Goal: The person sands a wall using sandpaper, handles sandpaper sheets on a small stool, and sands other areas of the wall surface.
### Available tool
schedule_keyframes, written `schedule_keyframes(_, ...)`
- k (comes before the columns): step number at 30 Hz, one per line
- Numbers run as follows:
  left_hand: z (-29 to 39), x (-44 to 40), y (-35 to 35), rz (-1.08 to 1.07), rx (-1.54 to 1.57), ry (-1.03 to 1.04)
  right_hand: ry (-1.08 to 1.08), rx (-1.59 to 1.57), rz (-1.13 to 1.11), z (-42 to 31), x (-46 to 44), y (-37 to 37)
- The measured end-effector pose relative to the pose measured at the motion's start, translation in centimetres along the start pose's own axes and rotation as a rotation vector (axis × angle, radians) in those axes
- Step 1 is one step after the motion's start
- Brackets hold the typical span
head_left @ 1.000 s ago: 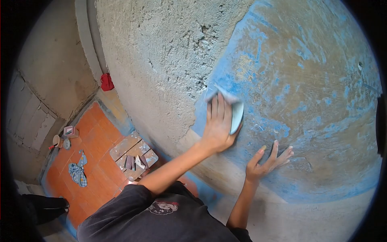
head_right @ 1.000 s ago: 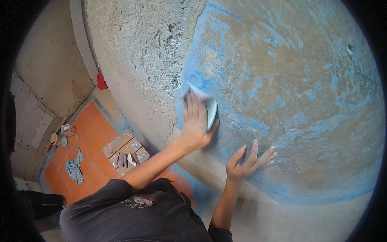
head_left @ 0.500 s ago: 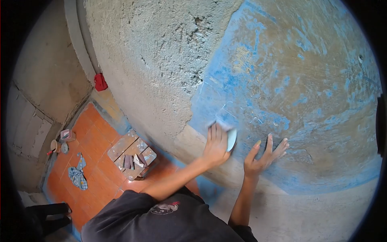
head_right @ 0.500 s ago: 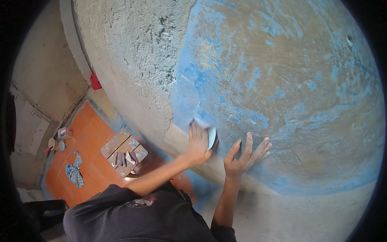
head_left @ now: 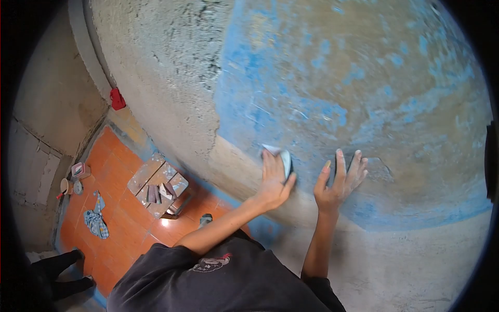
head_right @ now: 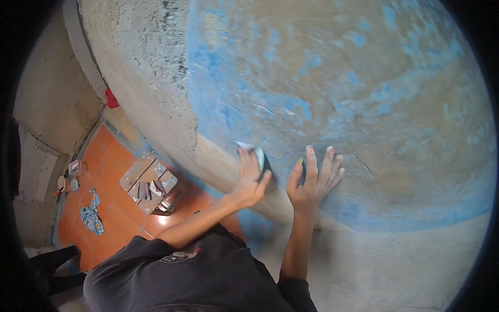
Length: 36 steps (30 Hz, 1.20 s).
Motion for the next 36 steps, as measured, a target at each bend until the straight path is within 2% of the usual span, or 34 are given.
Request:
schedule_keyframes(4,5.2,-5.9,-7.9,0.447,0.032,0.075,0.039,0.066,0.051,6.3,1.5,-3.0)
schedule_keyframes(7,5.7,-6.1,-5.8,0.491,-0.044,-0.024,0.088,0.076,0.074,10.6,2.9,-5.4)
schedule_keyframes(8,5.4,-4.4,-2.0,0.434,-0.008,-0.046,0.094,0.069,0.081,11.8,3.3,-5.9)
schedule_keyframes(10,4.4,0.0,7.4,0.136,0.008,-0.105,0.088,0.084,0.091,13.5,4.2,-6.3)
schedule_keyframes(11,5.1,0.8,8.4,0.136,0.043,-0.094,0.08,0.089,0.092,14.2,4.7,-6.4)
schedule_keyframes(13,7.0,1.2,9.3,0.138,0.107,-0.066,0.043,0.081,0.107,15.3,5.4,-6.1)
schedule_keyframes(14,7.2,0.3,8.2,0.277,0.109,0.018,0.027,0.076,0.111,15.6,5.8,-6.0)
schedule_keyframes(17,9.3,-3.9,1.0,0.458,-0.018,0.044,-0.045,0.058,0.158,15.8,6.1,-5.8)
schedule_keyframes(19,10.3,-5.0,-1.4,0.542,-0.079,0.052,-0.041,0.058,0.179,15.8,6.0,-5.6)
schedule_keyframes(22,8.6,-1.3,8.2,0.474,-0.141,0.048,-0.054,0.053,0.192,15.8,6.4,-5.8)
schedule_keyframes(25,8.8,1.9,12.1,0.19,-0.115,-0.042,-0.085,0.041,0.19,16.1,6.5,-5.6)
schedule_keyframes(29,10.5,-3.1,4.1,0.533,-0.194,0.13,-0.108,0.042,0.197,16.1,6.6,-5.7)
schedule_keyframes(32,11.6,-4.4,1.9,0.623,-0.23,0.105,-0.094,0.038,0.208,16.1,6.6,-5.8)
schedule_keyframes(34,9.9,-1.7,7.8,0.584,-0.258,0.111,-0.093,0.046,0.213,16.0,6.6,-5.8)
schedule_keyframes(35,9.5,0.2,11.0,0.419,-0.273,0.011,-0.091,0.048,0.219,15.9,6.4,-5.8)
schedule_keyframes(36,10.5,1.4,12.8,0.257,-0.237,0.003,-0.094,0.046,0.224,15.9,6.4,-5.7)
Point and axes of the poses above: each hand's wrist, its own x-axis away from the middle knuckle, its own y-axis out of the palm, z = x × y, the point moved 7 cm from there along -x, towards the middle knuckle, and after that the axes turned 3 degrees about y, right-handed, at the moved point
